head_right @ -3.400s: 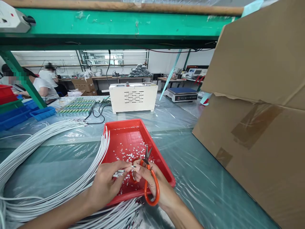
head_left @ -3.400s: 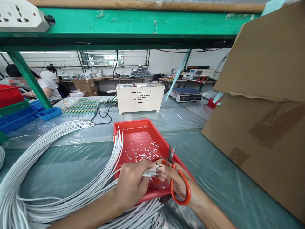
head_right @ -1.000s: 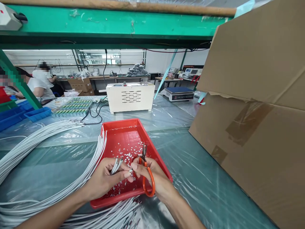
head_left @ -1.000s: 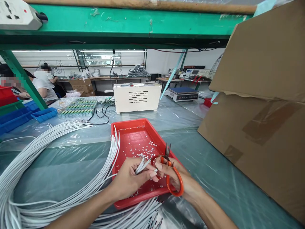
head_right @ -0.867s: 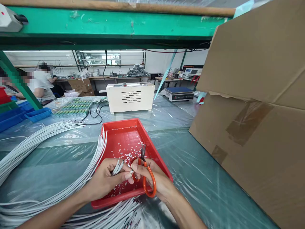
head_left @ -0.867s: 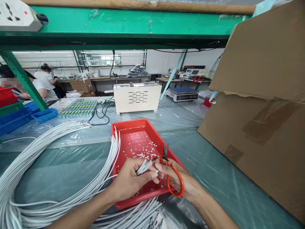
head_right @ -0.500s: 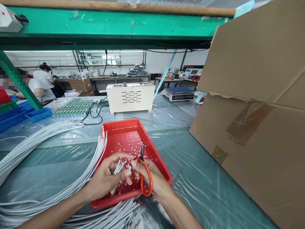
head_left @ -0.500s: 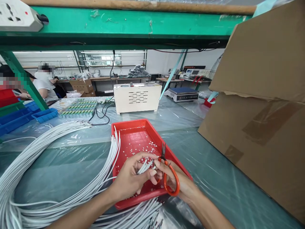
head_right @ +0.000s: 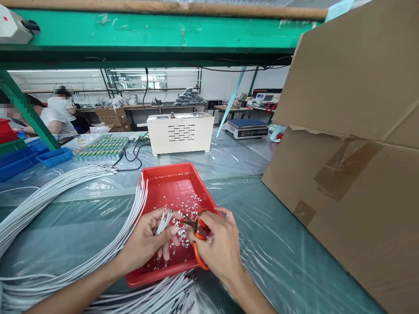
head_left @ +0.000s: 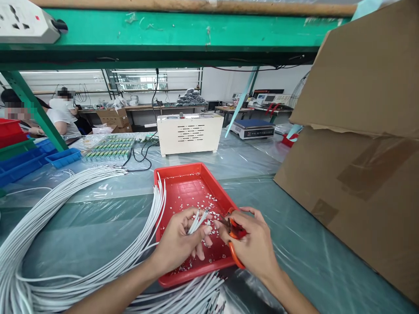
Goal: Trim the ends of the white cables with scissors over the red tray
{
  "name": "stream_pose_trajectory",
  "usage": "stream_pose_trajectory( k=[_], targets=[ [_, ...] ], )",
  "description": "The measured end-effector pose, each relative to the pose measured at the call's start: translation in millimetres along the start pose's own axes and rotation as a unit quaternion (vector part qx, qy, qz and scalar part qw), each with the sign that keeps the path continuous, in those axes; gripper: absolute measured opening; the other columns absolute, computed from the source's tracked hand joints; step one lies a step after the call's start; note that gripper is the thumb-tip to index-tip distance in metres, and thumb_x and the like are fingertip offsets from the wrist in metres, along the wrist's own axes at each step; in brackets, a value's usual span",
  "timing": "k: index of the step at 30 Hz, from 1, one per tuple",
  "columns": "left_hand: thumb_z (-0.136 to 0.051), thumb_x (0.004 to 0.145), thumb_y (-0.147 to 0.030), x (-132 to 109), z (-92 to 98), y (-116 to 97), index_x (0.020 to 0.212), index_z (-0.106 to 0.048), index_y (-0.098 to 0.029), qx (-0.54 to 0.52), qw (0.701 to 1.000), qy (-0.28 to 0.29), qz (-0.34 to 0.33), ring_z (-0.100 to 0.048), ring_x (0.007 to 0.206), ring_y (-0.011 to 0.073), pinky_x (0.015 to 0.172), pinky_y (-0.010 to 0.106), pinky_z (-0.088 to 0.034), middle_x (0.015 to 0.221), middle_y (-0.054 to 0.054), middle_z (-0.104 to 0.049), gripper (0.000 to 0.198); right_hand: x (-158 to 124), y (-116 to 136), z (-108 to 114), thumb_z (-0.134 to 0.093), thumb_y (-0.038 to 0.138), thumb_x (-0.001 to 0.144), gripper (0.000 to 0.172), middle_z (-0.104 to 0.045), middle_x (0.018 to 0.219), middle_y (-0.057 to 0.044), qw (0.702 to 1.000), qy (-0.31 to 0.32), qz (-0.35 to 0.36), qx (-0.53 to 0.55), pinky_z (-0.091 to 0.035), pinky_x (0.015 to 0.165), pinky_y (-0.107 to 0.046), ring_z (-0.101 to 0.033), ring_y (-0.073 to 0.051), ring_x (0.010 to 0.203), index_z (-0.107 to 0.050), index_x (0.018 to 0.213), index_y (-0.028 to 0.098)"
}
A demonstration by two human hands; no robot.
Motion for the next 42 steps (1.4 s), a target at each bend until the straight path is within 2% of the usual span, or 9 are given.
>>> stream_pose_trajectory(
  k=[2, 5, 10, 25, 32, 34, 37, 39, 42],
  targets=[
    [-0.057, 0.076, -0.035, 0, 0.3, 1, 0.099, -0.052, -0.013, -0.01, 1.0, 0.002, 0.006, -0.054, 0.034, 0.0068, 0.032, 0.013, -0.033, 0.06, 0.001, -0.064, 0.033, -1, 7, 4, -0.056, 0.019, 0.067, 0.027, -0.034, 0.047, 0.009, 0.997, -0.017, 0.043, -0.058, -0.029, 0.081, -0.031, -0.031, -0.008, 0.044, -0.035, 0.05, 0.019],
    [-0.06, 0.074, -0.033, 1, 0.4, 1, 0.096, -0.05, -0.013, -0.026, 1.0, 0.009, 0.01, -0.055, 0.035, 0.0075, 0.033, 0.013, -0.034, 0.059, 0.001, -0.065, 0.031, -1, 10, 5, -0.055, 0.021, 0.068, 0.029, -0.032, 0.044, 0.01, 0.994, -0.019, 0.068, -0.089, -0.03, 0.08, -0.031, -0.029, -0.007, 0.042, -0.034, 0.048, 0.019],
    [-0.063, 0.072, -0.029, 3, 0.3, 0, 0.093, -0.05, -0.013, -0.036, 0.999, 0.015, 0.013, -0.055, 0.035, 0.007, 0.033, 0.012, -0.035, 0.058, 0.0, -0.065, 0.03, -1, 10, 0, -0.054, 0.024, 0.069, 0.029, -0.039, 0.044, 0.008, 0.99, 0.003, 0.079, -0.117, -0.03, 0.079, -0.031, -0.03, -0.007, 0.042, -0.035, 0.048, 0.018],
    [-0.062, 0.071, -0.03, 2, -0.6, 2, 0.093, -0.053, -0.013, -0.025, 0.999, 0.016, 0.019, -0.054, 0.035, 0.0067, 0.033, 0.013, -0.033, 0.06, 0.001, -0.065, 0.029, -4, 16, -2, -0.049, 0.028, 0.075, 0.03, -0.042, 0.043, 0.006, 0.977, 0.026, 0.122, -0.176, -0.032, 0.078, -0.032, -0.034, -0.008, 0.041, -0.041, 0.047, 0.018],
    [-0.061, 0.073, -0.031, 2, 0.7, 1, 0.096, -0.053, -0.013, -0.016, 1.0, 0.011, 0.022, -0.055, 0.036, 0.0072, 0.034, 0.013, -0.033, 0.06, 0.001, -0.065, 0.031, -6, 20, 5, -0.049, 0.028, 0.078, 0.03, -0.046, 0.043, 0.004, 0.966, -0.021, 0.166, -0.199, -0.032, 0.077, -0.034, -0.039, -0.009, 0.041, -0.046, 0.049, 0.018],
    [-0.06, 0.074, -0.032, 1, 1.2, -1, 0.099, -0.053, -0.013, -0.012, 1.0, 0.01, 0.02, -0.055, 0.036, 0.0072, 0.034, 0.014, -0.033, 0.06, 0.001, -0.065, 0.033, -6, 17, 8, -0.053, 0.028, 0.076, 0.032, -0.042, 0.042, 0.006, 0.972, -0.039, 0.152, -0.175, -0.033, 0.077, -0.034, -0.034, -0.008, 0.04, -0.042, 0.047, 0.018],
    [-0.057, 0.076, -0.033, 1, 1.2, -6, 0.104, -0.049, -0.014, -0.006, 1.0, 0.015, 0.009, -0.052, 0.033, 0.0057, 0.033, 0.013, -0.03, 0.061, 0.001, -0.066, 0.035, -4, 8, 6, -0.058, 0.026, 0.072, 0.036, -0.032, 0.042, 0.009, 0.99, -0.038, 0.095, -0.093, -0.035, 0.076, -0.032, -0.026, -0.007, 0.039, -0.035, 0.045, 0.019],
    [-0.056, 0.076, -0.034, 1, 1.7, -8, 0.101, -0.047, -0.014, -0.001, 1.0, 0.016, 0.003, -0.046, 0.029, 0.004, 0.031, 0.013, -0.028, 0.062, 0.001, -0.066, 0.033, -2, 1, 1, -0.058, 0.024, 0.072, 0.033, -0.035, 0.044, 0.007, 0.999, -0.016, 0.049, -0.013, -0.036, 0.077, -0.032, -0.032, -0.009, 0.043, -0.038, 0.046, 0.02],
    [-0.054, 0.078, -0.037, 1, 3.6, -9, 0.091, -0.049, -0.013, 0.01, 1.0, 0.009, -0.003, -0.034, 0.026, 0.0013, 0.029, 0.014, -0.025, 0.064, 0.002, -0.067, 0.028, 0, -7, -5, -0.058, 0.023, 0.074, 0.01, -0.051, 0.056, 0.002, 0.992, 0.009, -0.018, 0.123, -0.038, 0.076, -0.032, -0.048, -0.017, 0.066, -0.057, 0.064, 0.021]
  ],
)
Point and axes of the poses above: each hand's wrist, its own x-axis towards the middle knuckle, its own z-axis out of the back of the hand, y = z × x, the point moved 8 cm from there along x, towards the middle knuckle
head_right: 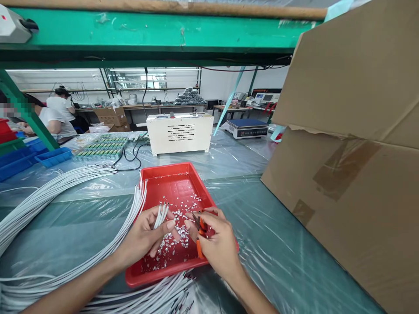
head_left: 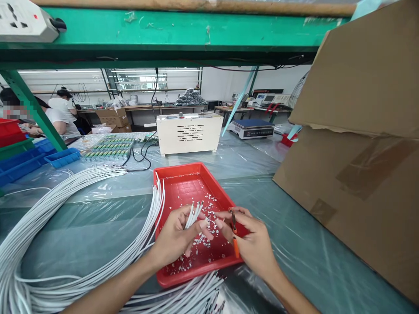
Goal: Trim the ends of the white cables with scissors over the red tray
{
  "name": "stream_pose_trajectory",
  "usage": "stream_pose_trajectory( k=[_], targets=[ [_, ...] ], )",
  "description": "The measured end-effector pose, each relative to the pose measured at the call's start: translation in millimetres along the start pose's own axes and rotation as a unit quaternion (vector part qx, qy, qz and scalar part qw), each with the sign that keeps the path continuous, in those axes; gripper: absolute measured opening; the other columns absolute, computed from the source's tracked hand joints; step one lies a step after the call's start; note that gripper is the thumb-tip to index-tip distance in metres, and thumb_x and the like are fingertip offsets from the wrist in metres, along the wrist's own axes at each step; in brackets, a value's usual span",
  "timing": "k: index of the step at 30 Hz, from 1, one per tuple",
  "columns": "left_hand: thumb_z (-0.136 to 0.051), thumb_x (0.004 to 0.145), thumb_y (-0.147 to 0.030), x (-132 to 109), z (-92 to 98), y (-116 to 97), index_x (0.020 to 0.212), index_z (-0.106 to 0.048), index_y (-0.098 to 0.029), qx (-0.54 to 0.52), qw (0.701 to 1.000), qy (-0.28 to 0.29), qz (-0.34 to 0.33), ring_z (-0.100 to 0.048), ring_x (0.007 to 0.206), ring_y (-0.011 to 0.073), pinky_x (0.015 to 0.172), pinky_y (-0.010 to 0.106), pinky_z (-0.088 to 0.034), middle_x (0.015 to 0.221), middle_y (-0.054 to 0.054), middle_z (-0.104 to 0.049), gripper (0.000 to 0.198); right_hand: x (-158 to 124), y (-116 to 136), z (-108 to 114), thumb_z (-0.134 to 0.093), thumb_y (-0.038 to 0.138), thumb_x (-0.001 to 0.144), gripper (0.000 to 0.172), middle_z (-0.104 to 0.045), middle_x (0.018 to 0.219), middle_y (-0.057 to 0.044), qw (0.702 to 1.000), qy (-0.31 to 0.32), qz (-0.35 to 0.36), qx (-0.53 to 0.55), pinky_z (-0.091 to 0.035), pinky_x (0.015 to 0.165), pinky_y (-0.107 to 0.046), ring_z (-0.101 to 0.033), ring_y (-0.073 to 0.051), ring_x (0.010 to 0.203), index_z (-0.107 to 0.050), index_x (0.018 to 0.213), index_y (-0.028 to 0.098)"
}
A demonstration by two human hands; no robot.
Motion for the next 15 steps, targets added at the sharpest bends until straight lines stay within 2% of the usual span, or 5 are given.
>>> stream_pose_trajectory(
  k=[1, 3, 9, 12, 15],
  targets=[
    [-0.053, 0.078, -0.038, 0, 0.2, 0, 0.089, -0.05, -0.013, 0.005, 1.0, 0.0, -0.001, -0.031, 0.026, 0.001, 0.029, 0.014, -0.024, 0.064, 0.002, -0.067, 0.027, 0, -1, -1, -0.059, 0.023, 0.073, 0.003, -0.053, 0.06, 0.001, 0.999, 0.002, -0.011, 0.035, -0.038, 0.077, -0.033, -0.049, -0.018, 0.071, -0.061, 0.074, 0.021],
    [-0.052, 0.079, -0.038, -1, -0.8, 0, 0.089, -0.054, -0.012, 0.017, 1.0, 0.006, -0.001, -0.029, 0.028, 0.0015, 0.029, 0.014, -0.021, 0.063, 0.002, -0.066, 0.028, 1, 0, -2, -0.062, 0.02, 0.071, 0.015, -0.055, 0.061, 0.002, 0.997, 0.009, -0.007, 0.074, -0.036, 0.081, -0.035, -0.05, -0.017, 0.068, -0.065, 0.086, 0.023],
    [-0.048, 0.081, -0.039, -2, -7.6, -2, 0.09, -0.062, -0.013, 0.042, 0.998, 0.047, -0.005, -0.028, 0.029, 0.0026, 0.029, 0.015, -0.018, 0.052, -0.002, -0.06, 0.031, 0, 8, 0, -0.063, 0.014, 0.068, 0.02, -0.057, 0.057, 0.004, 0.994, 0.011, 0.039, 0.103, -0.032, 0.087, -0.04, -0.049, -0.015, 0.056, -0.069, 0.081, 0.028],
    [-0.049, 0.081, -0.038, -3, -9.6, -3, 0.09, -0.064, -0.014, 0.048, 0.997, 0.066, -0.01, -0.03, 0.03, 0.0029, 0.031, 0.015, -0.019, 0.051, -0.002, -0.058, 0.03, -1, 3, -4, -0.063, 0.018, 0.07, 0.011, -0.058, 0.06, 0.002, 0.991, 0.028, -0.011, 0.131, -0.034, 0.082, -0.036, -0.049, -0.016, 0.064, -0.068, 0.075, 0.025],
    [-0.049, 0.081, -0.037, -4, -9.9, -4, 0.082, -0.066, -0.014, 0.063, 0.995, 0.073, -0.013, -0.031, 0.032, 0.003, 0.032, 0.015, -0.019, 0.052, -0.001, -0.058, 0.029, -4, -8, -17, -0.062, 0.026, 0.073, 0.007, -0.055, 0.062, 0.002, 0.961, 0.088, -0.113, 0.236, -0.036, 0.062, -0.027, -0.046, -0.014, 0.062, -0.066, 0.077, 0.021]
  ],
)
Point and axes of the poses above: each hand's wrist, its own x-axis towards the middle knuckle, its own z-axis out of the back of the hand, y = z × x, the point moved 8 cm from there along x, towards the middle knuckle
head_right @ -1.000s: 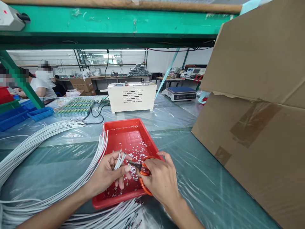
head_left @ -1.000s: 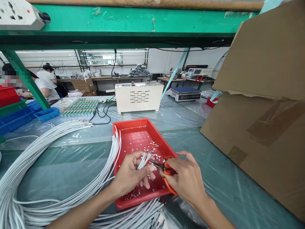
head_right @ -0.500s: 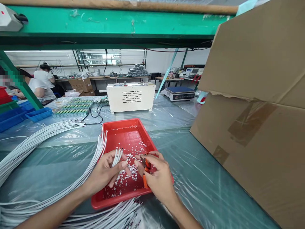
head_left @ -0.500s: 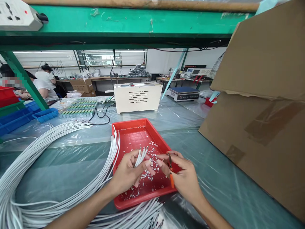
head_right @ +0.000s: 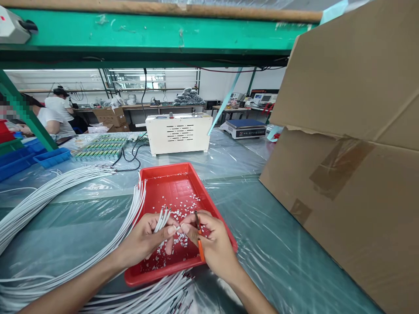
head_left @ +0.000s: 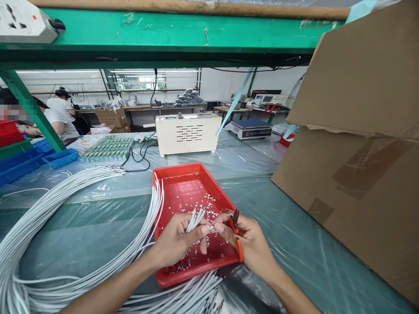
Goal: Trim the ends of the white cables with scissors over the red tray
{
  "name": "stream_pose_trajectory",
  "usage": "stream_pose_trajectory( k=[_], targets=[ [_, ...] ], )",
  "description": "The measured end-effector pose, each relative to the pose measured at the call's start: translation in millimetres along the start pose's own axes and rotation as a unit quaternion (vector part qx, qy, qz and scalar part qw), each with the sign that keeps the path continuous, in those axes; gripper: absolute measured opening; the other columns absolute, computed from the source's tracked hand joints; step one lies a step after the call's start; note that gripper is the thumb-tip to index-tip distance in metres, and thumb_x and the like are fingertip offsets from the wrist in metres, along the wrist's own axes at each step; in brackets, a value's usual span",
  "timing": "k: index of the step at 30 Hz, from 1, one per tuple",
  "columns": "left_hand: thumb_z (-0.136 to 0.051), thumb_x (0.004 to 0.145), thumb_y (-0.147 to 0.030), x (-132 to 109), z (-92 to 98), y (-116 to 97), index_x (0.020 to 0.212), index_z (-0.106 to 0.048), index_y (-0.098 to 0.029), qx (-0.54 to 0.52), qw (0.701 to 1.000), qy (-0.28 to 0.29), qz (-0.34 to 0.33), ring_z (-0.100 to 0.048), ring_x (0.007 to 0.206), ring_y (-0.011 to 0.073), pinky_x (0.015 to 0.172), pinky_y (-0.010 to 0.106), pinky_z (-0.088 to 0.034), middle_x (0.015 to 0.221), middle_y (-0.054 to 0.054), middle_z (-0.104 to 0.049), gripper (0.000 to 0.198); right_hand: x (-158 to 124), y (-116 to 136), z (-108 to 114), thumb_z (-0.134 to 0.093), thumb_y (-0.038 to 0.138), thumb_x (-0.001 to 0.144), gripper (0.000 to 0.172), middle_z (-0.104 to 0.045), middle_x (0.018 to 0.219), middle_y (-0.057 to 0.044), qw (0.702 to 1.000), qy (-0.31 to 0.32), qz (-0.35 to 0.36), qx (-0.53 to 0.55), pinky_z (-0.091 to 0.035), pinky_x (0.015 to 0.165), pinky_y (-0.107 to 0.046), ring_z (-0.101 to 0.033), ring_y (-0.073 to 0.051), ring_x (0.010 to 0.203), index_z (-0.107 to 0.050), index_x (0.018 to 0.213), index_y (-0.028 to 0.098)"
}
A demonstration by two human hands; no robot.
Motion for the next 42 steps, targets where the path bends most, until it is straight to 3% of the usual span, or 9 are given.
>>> stream_pose_trajectory(
  k=[5, 10, 14, 20, 27, 30, 33, 37, 42],
  targets=[
    [-0.054, 0.078, -0.034, 0, -2.5, -1, 0.075, -0.067, -0.013, -0.003, 1.0, -0.003, -0.007, -0.04, 0.039, 0.0054, 0.04, 0.017, -0.03, 0.058, 0.001, -0.061, 0.025, -2, -17, -12, -0.067, 0.033, 0.068, 0.019, -0.042, 0.05, 0.007, 0.972, 0.06, -0.139, 0.179, -0.024, 0.047, -0.02, -0.033, -0.007, 0.046, -0.061, 0.072, 0.016],
    [-0.061, 0.074, -0.027, -1, -0.3, 0, 0.105, -0.056, -0.013, -0.071, 0.996, -0.049, -0.016, -0.057, 0.062, 0.0132, 0.064, 0.024, -0.042, 0.063, 0.001, -0.062, 0.034, -3, -27, -14, -0.069, 0.033, 0.065, 0.021, -0.04, 0.049, 0.008, 0.942, 0.076, -0.189, 0.267, -0.022, 0.047, -0.02, -0.03, -0.006, 0.045, -0.057, 0.068, 0.016],
    [-0.054, 0.079, -0.024, -5, -11.5, -5, 0.109, -0.056, -0.014, -0.046, 0.998, 0.015, -0.027, -0.057, 0.066, 0.0136, 0.069, 0.027, -0.042, 0.068, 0.003, -0.064, 0.032, -8, -35, -24, -0.069, 0.033, 0.065, 0.024, -0.038, 0.049, 0.007, 0.915, 0.138, -0.232, 0.299, -0.02, 0.044, -0.021, -0.03, -0.005, 0.043, -0.053, 0.063, 0.016],
    [-0.049, 0.082, -0.025, -8, -13.5, -13, 0.077, -0.065, -0.012, 0.05, 0.996, 0.033, -0.064, -0.056, 0.069, 0.0147, 0.067, 0.025, -0.041, 0.067, 0.005, -0.064, 0.022, -14, -36, -31, -0.067, 0.032, 0.069, 0.023, -0.037, 0.05, 0.007, 0.892, 0.161, -0.257, 0.337, -0.022, 0.045, -0.02, -0.031, -0.004, 0.043, -0.051, 0.065, 0.016],
    [-0.05, 0.082, -0.018, -6, -13.2, -18, 0.097, -0.061, -0.013, -0.009, 0.997, 0.021, -0.071, -0.058, 0.073, 0.0137, 0.074, 0.025, -0.043, 0.069, 0.003, -0.065, 0.02, -12, -31, -32, -0.057, 0.04, 0.077, 0.028, -0.043, 0.049, 0.006, 0.905, 0.128, -0.246, 0.323, -0.03, 0.052, -0.022, -0.038, -0.006, 0.044, -0.049, 0.063, 0.017],
    [-0.055, 0.079, -0.018, -5, -8.9, -9, 0.109, -0.056, -0.014, -0.038, 0.999, -0.009, -0.026, -0.054, 0.056, 0.0086, 0.056, 0.018, -0.044, 0.069, 0.003, -0.066, 0.031, -5, -24, -18, -0.055, 0.041, 0.077, 0.028, -0.045, 0.052, 0.005, 0.957, 0.068, -0.184, 0.214, -0.029, 0.05, -0.022, -0.039, -0.008, 0.047, -0.049, 0.064, 0.017],
    [-0.059, 0.075, -0.022, -5, -5.0, 3, 0.113, -0.054, -0.015, -0.054, 0.998, -0.026, 0.034, -0.036, 0.035, 0.0024, 0.033, 0.013, -0.031, 0.069, 0.003, -0.067, 0.039, 2, -7, 5, -0.056, 0.035, 0.075, 0.022, -0.047, 0.058, 0.004, 0.997, -0.017, -0.065, -0.03, -0.033, 0.053, -0.023, -0.043, -0.011, 0.054, -0.049, 0.063, 0.018],
    [-0.064, 0.07, -0.025, -5, -1.3, 7, 0.11, -0.058, -0.015, -0.079, 0.995, -0.034, 0.048, -0.036, 0.033, 0.0014, 0.031, 0.012, -0.03, 0.068, 0.004, -0.068, 0.041, 1, 21, 16, -0.056, 0.019, 0.066, 0.01, -0.049, 0.056, 0.004, 0.932, -0.078, 0.099, -0.34, -0.034, 0.078, -0.033, -0.046, -0.013, 0.056, -0.048, 0.06, 0.02],
    [-0.067, 0.067, -0.029, -4, 5.7, 10, 0.104, -0.061, -0.012, -0.096, 0.991, -0.071, 0.056, -0.037, 0.033, 0.0009, 0.03, 0.012, -0.031, 0.071, 0.007, -0.069, 0.041, -5, 30, 5, -0.051, 0.02, 0.068, 0.024, -0.037, 0.044, 0.008, 0.874, -0.045, 0.192, -0.443, -0.033, 0.08, -0.033, -0.032, -0.008, 0.041, -0.038, 0.049, 0.019]
  ],
)
Point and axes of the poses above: each hand's wrist, its own x-axis towards the middle knuckle, its own z-axis out of the back of the hand, y = z × x, the point moved 8 cm from there along x, towards the middle knuckle
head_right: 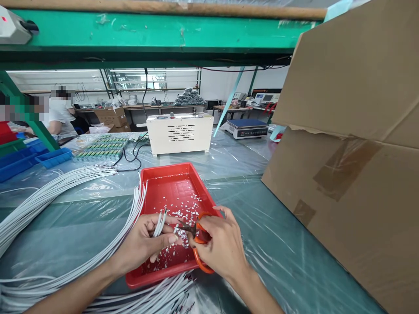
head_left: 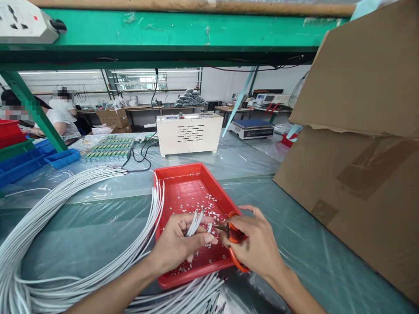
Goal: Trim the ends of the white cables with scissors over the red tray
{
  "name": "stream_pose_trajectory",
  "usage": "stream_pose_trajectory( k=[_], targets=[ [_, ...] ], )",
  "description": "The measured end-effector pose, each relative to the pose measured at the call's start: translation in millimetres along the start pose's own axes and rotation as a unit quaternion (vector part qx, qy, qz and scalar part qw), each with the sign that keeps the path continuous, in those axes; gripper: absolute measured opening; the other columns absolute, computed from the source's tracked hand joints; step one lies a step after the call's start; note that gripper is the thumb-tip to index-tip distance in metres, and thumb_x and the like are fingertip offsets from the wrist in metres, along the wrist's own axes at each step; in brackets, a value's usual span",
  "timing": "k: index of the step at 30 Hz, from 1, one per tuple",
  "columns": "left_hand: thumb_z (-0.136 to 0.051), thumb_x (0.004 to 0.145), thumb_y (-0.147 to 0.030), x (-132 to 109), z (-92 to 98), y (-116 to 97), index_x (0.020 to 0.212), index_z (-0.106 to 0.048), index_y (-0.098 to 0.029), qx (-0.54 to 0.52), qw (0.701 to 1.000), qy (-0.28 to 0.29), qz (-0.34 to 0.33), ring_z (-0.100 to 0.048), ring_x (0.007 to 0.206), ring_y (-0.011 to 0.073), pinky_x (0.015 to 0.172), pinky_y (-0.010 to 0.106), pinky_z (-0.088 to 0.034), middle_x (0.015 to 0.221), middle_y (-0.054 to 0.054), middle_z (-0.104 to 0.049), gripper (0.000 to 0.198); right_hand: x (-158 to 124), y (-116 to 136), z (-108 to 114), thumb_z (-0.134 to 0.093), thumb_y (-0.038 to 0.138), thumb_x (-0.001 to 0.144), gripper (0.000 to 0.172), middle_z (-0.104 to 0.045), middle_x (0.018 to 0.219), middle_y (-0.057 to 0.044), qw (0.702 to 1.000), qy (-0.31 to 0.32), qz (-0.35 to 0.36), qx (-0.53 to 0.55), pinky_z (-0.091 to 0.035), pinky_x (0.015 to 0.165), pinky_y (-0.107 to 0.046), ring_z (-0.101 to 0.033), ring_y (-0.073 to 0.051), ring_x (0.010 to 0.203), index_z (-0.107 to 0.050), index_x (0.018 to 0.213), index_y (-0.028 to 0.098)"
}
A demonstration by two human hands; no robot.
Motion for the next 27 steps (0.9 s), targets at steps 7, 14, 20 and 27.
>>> stream_pose_trajectory(
  k=[7, 14, 20, 27],
  targets=[
    [-0.067, 0.069, -0.026, 2.6, -0.5, -0.4, 0.104, -0.061, -0.015, -0.013, 1.0, 0.014, -0.008, -0.038, 0.034, -0.0004, 0.03, 0.01, -0.032, 0.073, 0.005, -0.068, 0.037, -2.4, 4.4, -0.2, -0.051, 0.022, 0.071, 0.027, -0.036, 0.044, 0.008, 0.999, -0.016, 0.029, -0.013, -0.035, 0.077, -0.029, -0.028, -0.008, 0.043, -0.037, 0.048, 0.018],
    [-0.066, 0.07, -0.024, 1.4, -2.5, -1.1, 0.099, -0.059, -0.016, -0.021, 0.999, 0.022, -0.02, -0.038, 0.033, -0.0013, 0.029, 0.008, -0.032, 0.07, 0.002, -0.067, 0.031, -1.3, 4.0, -0.9, -0.052, 0.023, 0.072, 0.027, -0.037, 0.044, 0.007, 0.999, -0.016, 0.031, -0.01, -0.035, 0.076, -0.029, -0.029, -0.008, 0.043, -0.038, 0.049, 0.018],
    [-0.068, 0.067, -0.024, 1.1, -0.9, 2.6, 0.093, -0.056, -0.013, -0.027, 1.0, -0.001, -0.007, -0.038, 0.031, -0.0011, 0.028, 0.009, -0.033, 0.07, 0.002, -0.067, 0.031, -2.0, 4.2, 0.1, -0.052, 0.023, 0.071, 0.026, -0.038, 0.044, 0.007, 0.999, -0.019, 0.031, -0.016, -0.035, 0.077, -0.029, -0.031, -0.008, 0.043, -0.039, 0.048, 0.018],
    [-0.07, 0.063, -0.025, 0.6, 2.4, 3.0, 0.086, -0.059, -0.012, -0.014, 1.0, -0.021, -0.006, -0.039, 0.031, -0.0003, 0.027, 0.011, -0.033, 0.067, 0.0, -0.064, 0.028, -1.5, 6.3, 2.1, -0.052, 0.023, 0.071, 0.028, -0.037, 0.043, 0.007, 0.999, -0.028, 0.039, -0.019, -0.035, 0.075, -0.029, -0.029, -0.007, 0.042, -0.039, 0.048, 0.018]
  ],
)
Point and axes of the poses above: each hand's wrist, its own x-axis towards the middle knuckle, its own z-axis out of the back of the hand, y = z × x, the point moved 8 cm from there along x, towards the middle knuckle
